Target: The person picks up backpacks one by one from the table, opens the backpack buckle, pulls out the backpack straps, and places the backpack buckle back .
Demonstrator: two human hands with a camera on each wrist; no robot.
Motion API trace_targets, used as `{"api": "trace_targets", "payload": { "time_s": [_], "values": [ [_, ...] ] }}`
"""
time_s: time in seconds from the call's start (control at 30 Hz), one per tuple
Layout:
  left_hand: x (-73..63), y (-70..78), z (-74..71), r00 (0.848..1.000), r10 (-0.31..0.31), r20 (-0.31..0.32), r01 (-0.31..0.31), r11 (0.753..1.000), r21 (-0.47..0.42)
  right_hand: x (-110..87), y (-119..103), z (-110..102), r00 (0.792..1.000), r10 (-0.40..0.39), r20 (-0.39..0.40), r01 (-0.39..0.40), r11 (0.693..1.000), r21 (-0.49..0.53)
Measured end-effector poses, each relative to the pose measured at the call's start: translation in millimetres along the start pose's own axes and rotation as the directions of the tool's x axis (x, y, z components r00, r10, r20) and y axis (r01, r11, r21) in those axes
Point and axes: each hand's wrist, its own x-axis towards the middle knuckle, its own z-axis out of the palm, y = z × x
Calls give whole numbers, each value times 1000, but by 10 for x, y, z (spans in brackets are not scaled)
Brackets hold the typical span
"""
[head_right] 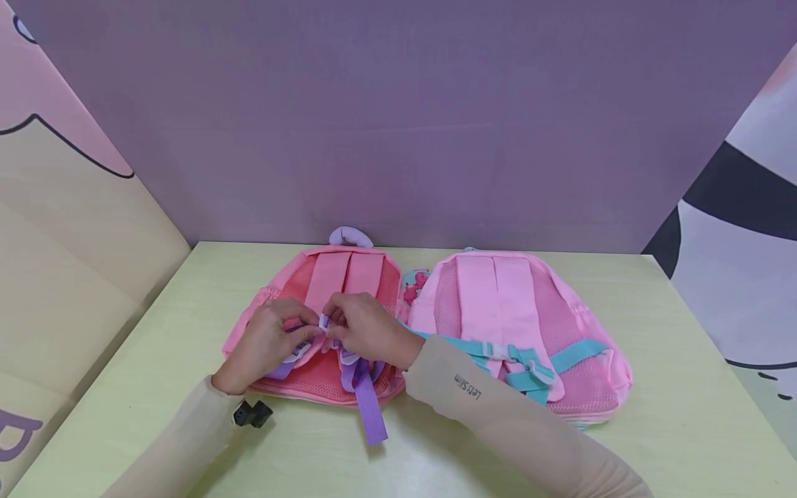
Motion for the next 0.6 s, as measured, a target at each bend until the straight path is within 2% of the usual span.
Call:
{"api": "trace_targets", "payload": {
  "time_s": [0.3,0.6],
  "values": [
    [-31,-17,4,999,-34,15,34,999,5,1,-9,10,999,-31,-25,30,999,-38],
    [-20,-11,-13,996,-83,25,84,995,-55,15,-42,59,995,34,-94,-38,998,-40]
  ]
}}
